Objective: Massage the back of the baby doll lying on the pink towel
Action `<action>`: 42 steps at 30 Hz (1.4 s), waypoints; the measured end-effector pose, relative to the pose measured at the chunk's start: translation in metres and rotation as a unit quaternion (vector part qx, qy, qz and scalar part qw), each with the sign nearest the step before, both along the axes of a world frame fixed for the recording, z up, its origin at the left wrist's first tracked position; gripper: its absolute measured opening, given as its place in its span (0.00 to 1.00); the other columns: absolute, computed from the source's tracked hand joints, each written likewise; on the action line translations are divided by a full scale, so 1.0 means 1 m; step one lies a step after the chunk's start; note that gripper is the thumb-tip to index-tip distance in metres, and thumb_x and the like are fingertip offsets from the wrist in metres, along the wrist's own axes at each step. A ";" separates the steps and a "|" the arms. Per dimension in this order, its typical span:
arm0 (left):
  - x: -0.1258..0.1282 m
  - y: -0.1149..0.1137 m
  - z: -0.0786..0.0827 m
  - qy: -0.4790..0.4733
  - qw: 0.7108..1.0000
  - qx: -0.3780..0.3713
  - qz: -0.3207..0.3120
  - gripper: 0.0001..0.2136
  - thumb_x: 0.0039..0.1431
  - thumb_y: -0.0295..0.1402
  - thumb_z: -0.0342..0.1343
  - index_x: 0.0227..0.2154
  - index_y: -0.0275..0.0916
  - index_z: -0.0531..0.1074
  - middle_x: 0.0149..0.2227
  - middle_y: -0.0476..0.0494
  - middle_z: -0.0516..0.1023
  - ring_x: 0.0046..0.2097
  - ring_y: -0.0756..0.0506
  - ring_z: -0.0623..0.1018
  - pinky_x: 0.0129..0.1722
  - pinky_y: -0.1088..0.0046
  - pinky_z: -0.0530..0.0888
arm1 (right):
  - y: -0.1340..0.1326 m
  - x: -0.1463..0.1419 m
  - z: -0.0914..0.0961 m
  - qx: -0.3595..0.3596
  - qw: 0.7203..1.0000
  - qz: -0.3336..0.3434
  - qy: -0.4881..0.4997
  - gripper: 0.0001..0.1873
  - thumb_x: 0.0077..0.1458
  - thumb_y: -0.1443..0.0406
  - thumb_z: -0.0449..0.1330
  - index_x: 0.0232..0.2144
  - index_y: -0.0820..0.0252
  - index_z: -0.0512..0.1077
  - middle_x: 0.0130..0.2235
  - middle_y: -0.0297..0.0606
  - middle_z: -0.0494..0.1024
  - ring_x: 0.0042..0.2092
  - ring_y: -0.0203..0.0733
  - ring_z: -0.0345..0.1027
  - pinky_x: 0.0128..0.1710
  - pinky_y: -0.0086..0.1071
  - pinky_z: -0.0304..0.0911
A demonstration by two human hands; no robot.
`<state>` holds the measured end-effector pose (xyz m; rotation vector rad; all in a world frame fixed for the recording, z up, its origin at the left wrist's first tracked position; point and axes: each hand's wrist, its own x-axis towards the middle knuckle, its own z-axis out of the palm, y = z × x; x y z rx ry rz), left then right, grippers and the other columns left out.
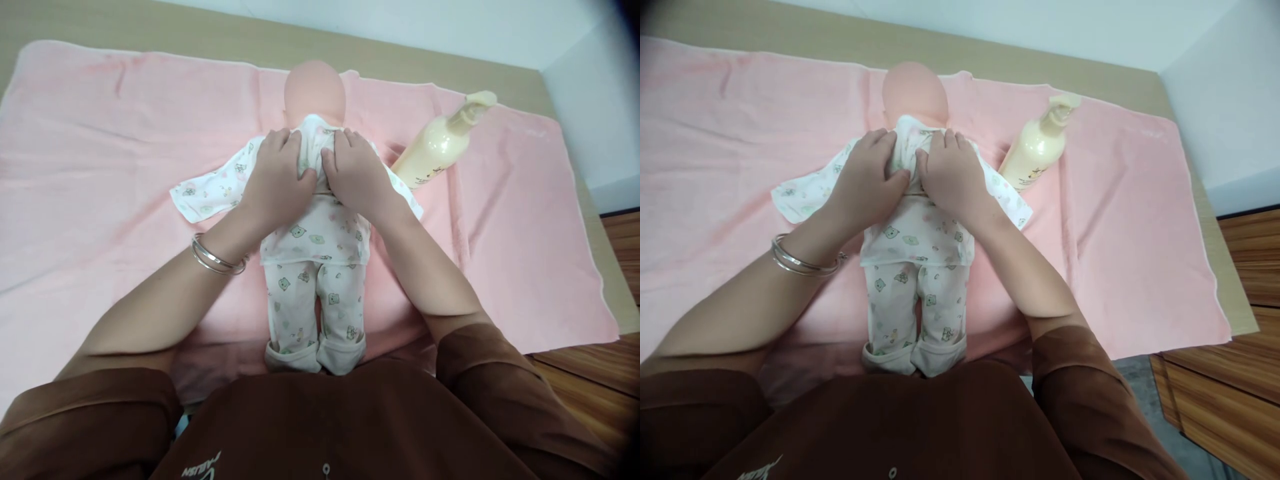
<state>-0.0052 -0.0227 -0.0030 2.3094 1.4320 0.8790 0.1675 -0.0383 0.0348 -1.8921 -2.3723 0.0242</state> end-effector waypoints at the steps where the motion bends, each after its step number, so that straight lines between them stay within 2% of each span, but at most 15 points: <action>1: -0.001 0.005 -0.001 0.001 1.000 -0.010 0.006 0.15 0.64 0.34 0.56 0.54 0.46 0.71 0.59 0.37 0.75 0.65 0.31 0.72 0.69 0.42 0.70 | -0.006 -0.004 0.002 -0.006 1.000 -0.005 -0.009 0.32 0.77 0.61 0.35 0.70 0.77 0.60 0.71 0.59 0.67 0.74 0.58 0.60 0.76 0.49 0.57; 4: -0.004 0.019 -0.006 -0.007 0.999 -0.042 0.022 0.08 0.70 0.37 0.51 0.47 0.45 0.72 0.52 0.36 0.78 0.61 0.32 0.75 0.66 0.44 0.72 | -0.026 -0.018 0.010 -0.019 1.000 -0.017 -0.017 0.35 0.77 0.60 0.41 0.74 0.83 0.53 0.75 0.62 0.59 0.78 0.63 0.52 0.79 0.52 0.52; 7: -0.007 0.025 -0.012 -0.056 0.997 -0.034 0.027 0.16 0.76 0.50 0.45 0.52 0.50 0.72 0.54 0.42 0.79 0.63 0.34 0.74 0.68 0.46 0.69 | -0.035 -0.027 0.014 -0.004 1.000 -0.027 -0.012 0.34 0.77 0.62 0.42 0.73 0.85 0.55 0.75 0.65 0.60 0.78 0.64 0.54 0.79 0.51 0.53; 9: -0.007 0.022 -0.013 -0.059 0.998 -0.029 0.026 0.21 0.76 0.53 0.43 0.57 0.50 0.71 0.57 0.42 0.79 0.65 0.33 0.72 0.69 0.43 0.67 | -0.033 -0.026 0.014 0.006 1.000 -0.019 -0.003 0.31 0.77 0.64 0.42 0.70 0.85 0.61 0.71 0.64 0.67 0.76 0.62 0.59 0.77 0.48 0.57; 14: -0.001 -0.006 0.000 0.025 1.000 -0.003 0.006 0.26 0.72 0.45 0.48 0.66 0.38 0.68 0.67 0.33 0.71 0.72 0.29 0.65 0.76 0.43 0.60 | -0.006 -0.003 0.009 0.001 0.996 -0.014 0.087 0.26 0.76 0.61 0.40 0.52 0.71 0.75 0.55 0.56 0.80 0.61 0.54 0.73 0.67 0.45 0.66; 17: 0.002 -0.018 0.004 0.033 0.999 0.001 -0.018 0.28 0.69 0.45 0.56 0.68 0.41 0.67 0.73 0.37 0.65 0.77 0.29 0.59 0.79 0.45 0.57 | 0.010 0.013 0.005 -0.048 0.982 -0.030 0.179 0.27 0.76 0.58 0.40 0.49 0.67 0.76 0.53 0.54 0.82 0.56 0.51 0.74 0.62 0.46 0.67; 20: 0.002 -0.016 0.002 0.008 1.000 0.015 -0.018 0.23 0.70 0.42 0.55 0.65 0.44 0.70 0.70 0.40 0.70 0.75 0.32 0.64 0.78 0.47 0.60 | 0.015 0.018 0.004 -0.065 0.975 -0.041 0.207 0.31 0.77 0.55 0.39 0.52 0.70 0.76 0.55 0.55 0.82 0.57 0.53 0.74 0.62 0.47 0.66; 23: 0.000 -0.006 0.003 -0.006 1.000 0.027 0.000 0.20 0.69 0.35 0.49 0.60 0.40 0.74 0.64 0.38 0.76 0.68 0.33 0.73 0.73 0.46 0.67 | 0.004 0.009 0.007 -0.049 0.985 -0.058 0.156 0.31 0.78 0.56 0.40 0.60 0.78 0.71 0.62 0.62 0.76 0.67 0.57 0.69 0.71 0.48 0.60; 25: -0.001 0.001 0.006 -0.029 0.999 0.006 0.020 0.17 0.68 0.33 0.47 0.53 0.43 0.76 0.58 0.41 0.80 0.63 0.35 0.76 0.68 0.48 0.71 | -0.010 -0.003 0.011 -0.045 0.993 -0.049 0.102 0.34 0.79 0.56 0.41 0.69 0.82 0.63 0.71 0.66 0.66 0.75 0.60 0.58 0.78 0.49 0.52; 27: -0.003 0.008 0.009 -0.050 0.997 -0.031 0.043 0.13 0.68 0.35 0.46 0.45 0.47 0.76 0.52 0.43 0.82 0.58 0.35 0.78 0.63 0.50 0.73 | -0.025 -0.016 0.015 -0.053 0.997 -0.040 0.048 0.38 0.78 0.56 0.42 0.75 0.83 0.50 0.77 0.66 0.54 0.80 0.64 0.47 0.81 0.50 0.45; 29: -0.003 0.013 0.010 -0.046 0.996 -0.058 0.058 0.13 0.69 0.39 0.44 0.39 0.47 0.74 0.46 0.41 0.81 0.54 0.33 0.78 0.59 0.50 0.73 | -0.036 -0.026 0.018 -0.052 0.998 -0.045 0.013 0.38 0.77 0.58 0.45 0.76 0.84 0.46 0.78 0.65 0.50 0.81 0.66 0.43 0.82 0.52 0.44; 32: -0.003 0.017 0.006 -0.031 0.996 -0.066 0.054 0.15 0.69 0.43 0.42 0.42 0.46 0.73 0.47 0.38 0.80 0.56 0.32 0.76 0.60 0.47 0.70 | -0.039 -0.030 0.017 -0.029 0.999 -0.035 0.018 0.35 0.76 0.61 0.45 0.75 0.80 0.53 0.76 0.60 0.58 0.79 0.66 0.49 0.80 0.58 0.49; 35: -0.002 0.017 -0.002 -0.024 0.997 -0.049 0.050 0.19 0.70 0.46 0.41 0.51 0.45 0.71 0.54 0.35 0.77 0.60 0.32 0.73 0.65 0.47 0.66 | -0.029 -0.024 0.014 -0.010 0.999 -0.021 0.037 0.32 0.75 0.60 0.44 0.70 0.80 0.61 0.72 0.58 0.67 0.75 0.62 0.59 0.77 0.52 0.57; 38: 0.000 0.016 -0.008 -0.018 0.996 -0.055 0.061 0.26 0.70 0.52 0.37 0.58 0.43 0.69 0.59 0.33 0.75 0.64 0.31 0.70 0.68 0.46 0.63 | -0.014 -0.016 0.008 0.004 0.997 -0.050 0.053 0.27 0.75 0.57 0.43 0.59 0.71 0.71 0.61 0.55 0.77 0.64 0.58 0.69 0.69 0.48 0.66; 42: 0.001 0.018 -0.012 -0.025 0.995 -0.062 0.079 0.32 0.69 0.59 0.34 0.60 0.45 0.69 0.61 0.36 0.74 0.65 0.31 0.69 0.69 0.44 0.61 | 0.000 -0.009 0.001 0.012 0.992 -0.080 0.102 0.23 0.73 0.55 0.48 0.52 0.68 0.72 0.52 0.53 0.80 0.55 0.57 0.74 0.58 0.47 0.70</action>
